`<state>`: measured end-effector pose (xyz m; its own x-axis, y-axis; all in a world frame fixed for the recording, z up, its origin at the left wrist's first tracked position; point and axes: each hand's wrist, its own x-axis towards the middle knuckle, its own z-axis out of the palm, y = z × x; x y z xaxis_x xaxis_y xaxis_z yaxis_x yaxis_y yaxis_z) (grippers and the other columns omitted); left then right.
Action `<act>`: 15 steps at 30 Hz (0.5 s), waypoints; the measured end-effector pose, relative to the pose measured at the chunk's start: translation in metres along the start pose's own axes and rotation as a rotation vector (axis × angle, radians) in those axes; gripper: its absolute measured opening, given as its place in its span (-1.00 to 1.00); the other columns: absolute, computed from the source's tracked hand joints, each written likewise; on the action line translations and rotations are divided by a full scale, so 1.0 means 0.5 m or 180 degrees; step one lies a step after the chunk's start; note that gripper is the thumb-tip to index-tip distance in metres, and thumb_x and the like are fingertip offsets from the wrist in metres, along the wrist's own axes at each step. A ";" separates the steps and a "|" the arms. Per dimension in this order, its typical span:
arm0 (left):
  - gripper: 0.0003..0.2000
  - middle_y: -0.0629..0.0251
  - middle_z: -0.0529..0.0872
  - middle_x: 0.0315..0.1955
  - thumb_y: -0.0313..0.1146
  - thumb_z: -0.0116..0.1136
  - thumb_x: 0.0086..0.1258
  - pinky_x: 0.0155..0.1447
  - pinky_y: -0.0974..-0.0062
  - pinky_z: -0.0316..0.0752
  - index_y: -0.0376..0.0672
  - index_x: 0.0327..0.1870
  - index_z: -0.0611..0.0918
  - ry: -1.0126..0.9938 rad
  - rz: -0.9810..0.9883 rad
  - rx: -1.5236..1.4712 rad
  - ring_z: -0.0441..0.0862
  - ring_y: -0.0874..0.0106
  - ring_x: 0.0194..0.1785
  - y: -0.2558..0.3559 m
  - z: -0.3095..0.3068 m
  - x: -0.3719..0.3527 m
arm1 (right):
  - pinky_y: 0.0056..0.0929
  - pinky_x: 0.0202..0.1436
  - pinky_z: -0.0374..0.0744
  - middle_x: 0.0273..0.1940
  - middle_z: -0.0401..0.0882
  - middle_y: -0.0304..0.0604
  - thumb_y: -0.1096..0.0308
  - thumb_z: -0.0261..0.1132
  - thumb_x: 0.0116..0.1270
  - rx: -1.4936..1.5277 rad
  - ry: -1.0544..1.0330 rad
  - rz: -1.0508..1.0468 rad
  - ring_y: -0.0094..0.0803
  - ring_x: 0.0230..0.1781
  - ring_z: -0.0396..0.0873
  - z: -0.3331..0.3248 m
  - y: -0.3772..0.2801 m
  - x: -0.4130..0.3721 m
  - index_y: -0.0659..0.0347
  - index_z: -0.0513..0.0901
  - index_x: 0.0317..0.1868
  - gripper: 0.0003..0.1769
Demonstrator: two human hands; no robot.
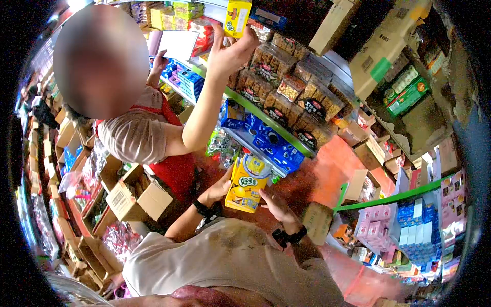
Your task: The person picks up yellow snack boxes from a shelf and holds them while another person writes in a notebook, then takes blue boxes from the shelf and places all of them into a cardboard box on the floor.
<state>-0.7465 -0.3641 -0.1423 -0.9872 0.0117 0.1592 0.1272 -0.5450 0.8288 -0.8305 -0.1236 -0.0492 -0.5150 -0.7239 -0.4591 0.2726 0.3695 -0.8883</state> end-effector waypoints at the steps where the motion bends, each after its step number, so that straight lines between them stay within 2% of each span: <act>1: 0.33 0.04 -0.04 0.69 0.45 0.31 0.27 0.69 0.25 0.01 -0.22 0.71 -0.30 -0.0027 -0.0035 -0.0102 -0.01 0.26 0.71 -0.001 0.011 -0.007 | 0.15 0.52 0.36 0.57 0.33 -0.15 -0.22 0.00 0.69 -0.0004 -0.0021 0.0011 -0.26 0.59 0.26 0.001 0.001 -0.018 0.09 0.24 0.65 -0.24; 4: 0.32 0.07 -0.04 0.70 0.43 0.32 0.27 0.69 0.23 0.01 -0.18 0.72 -0.29 -0.0040 -0.0053 -0.0381 -0.01 0.26 0.71 0.049 0.087 -0.042 | 0.17 0.51 0.37 0.58 0.31 -0.14 -0.21 0.00 0.69 -0.0095 0.0129 -0.0016 -0.24 0.60 0.25 0.004 0.021 -0.057 0.09 0.22 0.66 -0.24; 8: 0.30 0.06 -0.05 0.70 0.41 0.32 0.29 0.69 0.22 0.02 -0.16 0.72 -0.29 -0.0007 0.0060 -0.0172 -0.02 0.25 0.72 0.009 0.087 -0.087 | 0.09 0.52 0.37 0.59 0.30 -0.15 -0.20 0.03 0.68 -0.0138 -0.0138 0.0040 -0.23 0.59 0.27 0.008 0.044 -0.095 0.09 0.21 0.66 -0.23; 10: 0.28 0.04 -0.05 0.70 0.41 0.30 0.32 0.69 0.22 0.01 -0.17 0.72 -0.29 -0.0049 0.0061 -0.0127 -0.02 0.23 0.72 0.009 0.087 -0.102 | 0.09 0.53 0.37 0.63 0.25 -0.18 -0.26 0.12 0.62 -0.0174 -0.0366 0.0151 -0.22 0.60 0.26 0.018 0.035 -0.105 0.05 0.17 0.68 -0.15; 12: 0.28 0.04 -0.05 0.70 0.40 0.30 0.32 0.69 0.22 0.01 -0.17 0.72 -0.29 -0.0045 0.0099 -0.0169 -0.01 0.23 0.72 0.015 0.092 -0.109 | 0.04 0.52 0.37 0.62 0.24 -0.16 -0.29 0.10 0.62 -0.0170 -0.0229 0.0134 -0.25 0.61 0.24 0.032 0.029 -0.116 0.07 0.15 0.69 -0.12; 15: 0.30 0.08 -0.02 0.69 0.33 0.40 0.28 0.66 0.16 0.13 -0.12 0.73 -0.29 -0.0052 -0.0076 -0.0517 0.07 0.22 0.70 0.064 0.112 -0.120 | 0.03 0.51 0.41 0.56 0.31 -0.11 -0.21 -0.03 0.70 -0.0349 -0.0153 -0.0040 -0.23 0.55 0.33 0.050 0.030 -0.118 0.08 0.19 0.66 -0.25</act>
<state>-0.6779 -0.3353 -0.0953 -0.9878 0.0393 0.1504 0.0851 -0.6728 0.7349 -0.7758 -0.0897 -0.0355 -0.4776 -0.7549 -0.4494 0.1747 0.4198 -0.8907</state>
